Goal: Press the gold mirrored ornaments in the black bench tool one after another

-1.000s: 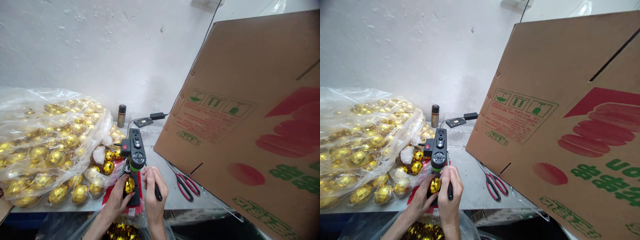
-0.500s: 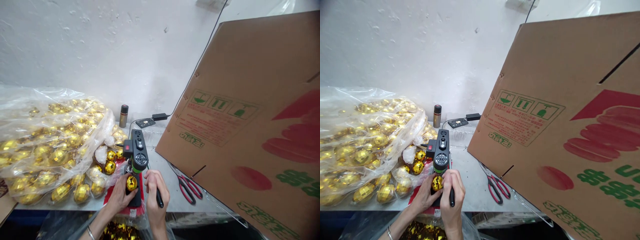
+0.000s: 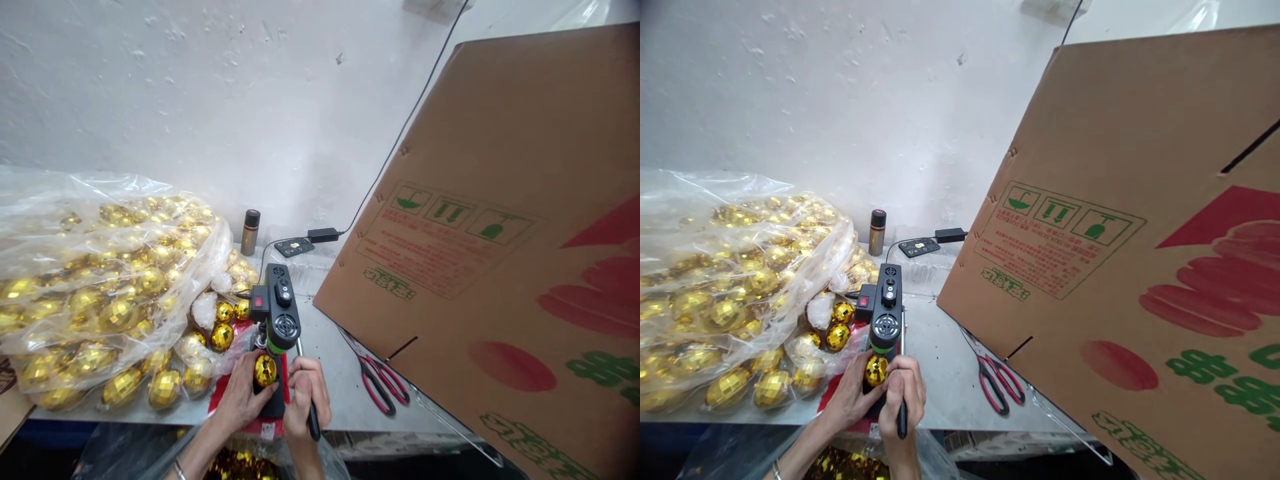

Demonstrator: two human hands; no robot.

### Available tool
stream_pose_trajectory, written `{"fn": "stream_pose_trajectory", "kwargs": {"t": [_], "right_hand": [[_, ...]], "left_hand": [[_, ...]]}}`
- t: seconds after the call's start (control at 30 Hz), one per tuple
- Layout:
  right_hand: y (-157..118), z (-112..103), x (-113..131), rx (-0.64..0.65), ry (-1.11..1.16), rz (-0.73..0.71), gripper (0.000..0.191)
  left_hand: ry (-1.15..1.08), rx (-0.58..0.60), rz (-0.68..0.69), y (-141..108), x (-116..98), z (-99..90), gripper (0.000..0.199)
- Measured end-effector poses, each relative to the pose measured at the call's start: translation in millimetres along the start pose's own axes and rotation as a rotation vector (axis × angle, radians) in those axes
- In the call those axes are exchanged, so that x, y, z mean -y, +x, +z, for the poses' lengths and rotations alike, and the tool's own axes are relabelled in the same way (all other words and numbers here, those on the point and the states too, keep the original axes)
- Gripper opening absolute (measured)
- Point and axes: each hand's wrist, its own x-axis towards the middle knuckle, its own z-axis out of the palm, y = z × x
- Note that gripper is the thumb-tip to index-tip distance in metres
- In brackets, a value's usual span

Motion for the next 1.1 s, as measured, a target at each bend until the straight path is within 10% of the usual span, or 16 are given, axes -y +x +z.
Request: {"fn": "stream_pose_trajectory", "kwargs": {"t": [1.1], "right_hand": [[-12,9,-9,-0.066,0.113,0.074,0.035]], "left_hand": [[-0.011,-0.029,-0.035,1,2,2.7,0.054]]}}
